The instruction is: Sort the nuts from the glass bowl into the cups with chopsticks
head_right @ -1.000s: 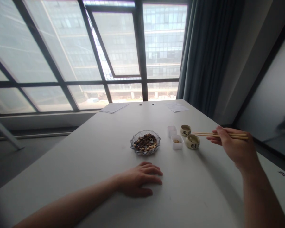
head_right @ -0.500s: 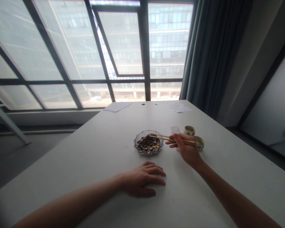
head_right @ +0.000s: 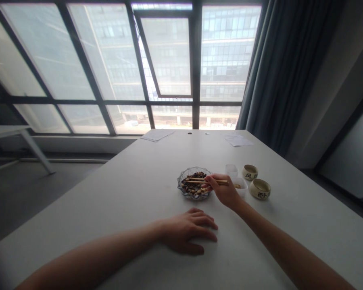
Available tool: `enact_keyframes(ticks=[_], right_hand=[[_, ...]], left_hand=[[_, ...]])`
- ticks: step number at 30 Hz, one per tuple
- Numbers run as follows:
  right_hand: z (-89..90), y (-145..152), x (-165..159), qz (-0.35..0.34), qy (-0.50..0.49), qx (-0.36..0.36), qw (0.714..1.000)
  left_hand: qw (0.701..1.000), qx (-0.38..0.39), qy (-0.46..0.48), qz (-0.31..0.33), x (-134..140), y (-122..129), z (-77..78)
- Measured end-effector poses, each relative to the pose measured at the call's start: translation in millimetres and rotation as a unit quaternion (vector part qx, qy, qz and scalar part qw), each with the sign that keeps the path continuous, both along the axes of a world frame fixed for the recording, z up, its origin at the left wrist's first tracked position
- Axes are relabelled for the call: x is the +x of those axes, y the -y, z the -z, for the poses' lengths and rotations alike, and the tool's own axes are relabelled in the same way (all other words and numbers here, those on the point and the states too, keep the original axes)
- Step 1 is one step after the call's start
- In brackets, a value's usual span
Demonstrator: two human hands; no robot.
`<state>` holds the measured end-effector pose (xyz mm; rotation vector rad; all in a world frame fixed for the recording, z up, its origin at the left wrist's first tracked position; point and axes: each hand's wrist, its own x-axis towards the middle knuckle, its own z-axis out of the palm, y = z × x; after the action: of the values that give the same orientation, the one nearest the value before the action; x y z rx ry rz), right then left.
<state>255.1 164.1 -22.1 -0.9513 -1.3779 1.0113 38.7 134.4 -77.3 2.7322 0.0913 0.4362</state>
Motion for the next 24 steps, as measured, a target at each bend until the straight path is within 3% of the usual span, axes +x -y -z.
enact_keyframes(ticks=[12, 18, 24], right_hand=[[-1.2, 11, 10, 0.073, -0.059, -0.002, 0.996], [-6.8, 31, 61, 0.133, -0.079, -0.007, 0.988], [1.8, 48, 116, 0.169, -0.094, -0.032, 0.981]], left_hand=[[1.000, -0.010, -0.027, -0.005, 0, 2, -5.8], [1.000, -0.008, -0.022, -0.002, 1, 2, -5.5], [1.000, -0.011, -0.023, -0.006, 2, 2, -7.2]])
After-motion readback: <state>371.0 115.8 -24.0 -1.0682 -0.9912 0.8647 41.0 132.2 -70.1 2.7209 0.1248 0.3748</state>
